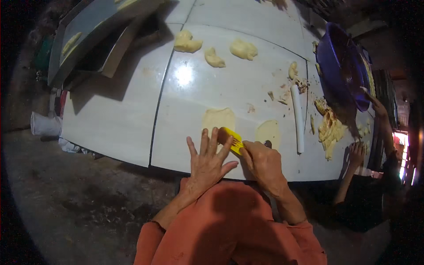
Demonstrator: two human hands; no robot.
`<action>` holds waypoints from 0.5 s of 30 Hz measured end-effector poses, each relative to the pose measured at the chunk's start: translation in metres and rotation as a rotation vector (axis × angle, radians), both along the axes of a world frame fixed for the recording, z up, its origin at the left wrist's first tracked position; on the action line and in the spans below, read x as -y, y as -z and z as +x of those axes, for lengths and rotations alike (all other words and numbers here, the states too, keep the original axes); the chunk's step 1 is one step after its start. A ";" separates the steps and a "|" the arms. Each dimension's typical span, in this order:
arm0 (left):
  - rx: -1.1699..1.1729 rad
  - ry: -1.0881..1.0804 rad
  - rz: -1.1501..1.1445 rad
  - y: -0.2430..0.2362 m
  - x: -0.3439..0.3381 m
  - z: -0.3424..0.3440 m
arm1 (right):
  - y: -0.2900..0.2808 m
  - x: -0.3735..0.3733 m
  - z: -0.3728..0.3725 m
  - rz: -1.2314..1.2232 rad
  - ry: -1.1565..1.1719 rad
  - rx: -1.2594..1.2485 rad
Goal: The person uses a rolling pin to flatten pieces of dough on a table, applies a brown filling from a bowl using a yellow spatula, and rolls the dough into cylinders. The person then places the rolled dough onto a metal tray.
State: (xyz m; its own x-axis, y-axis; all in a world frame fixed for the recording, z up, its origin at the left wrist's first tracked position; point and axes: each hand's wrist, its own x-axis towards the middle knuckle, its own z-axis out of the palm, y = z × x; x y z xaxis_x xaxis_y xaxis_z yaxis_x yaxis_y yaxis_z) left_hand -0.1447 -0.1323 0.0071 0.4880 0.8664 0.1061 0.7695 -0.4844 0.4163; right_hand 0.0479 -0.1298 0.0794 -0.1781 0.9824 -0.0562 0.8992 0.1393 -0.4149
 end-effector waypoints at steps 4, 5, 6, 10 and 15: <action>-0.101 -0.084 -0.091 0.005 0.001 -0.012 | 0.000 0.001 0.009 0.034 0.045 0.026; -0.142 -0.090 -0.054 0.007 0.002 -0.018 | 0.001 0.001 0.010 0.033 0.049 0.021; -0.162 -0.069 -0.052 0.010 0.002 -0.023 | 0.001 0.001 0.013 0.052 0.075 0.002; -0.154 -0.060 -0.132 0.009 0.006 -0.034 | 0.006 0.001 0.017 0.077 0.073 -0.028; -0.216 0.001 -0.146 0.007 0.009 -0.028 | 0.019 0.008 0.032 0.125 0.077 -0.112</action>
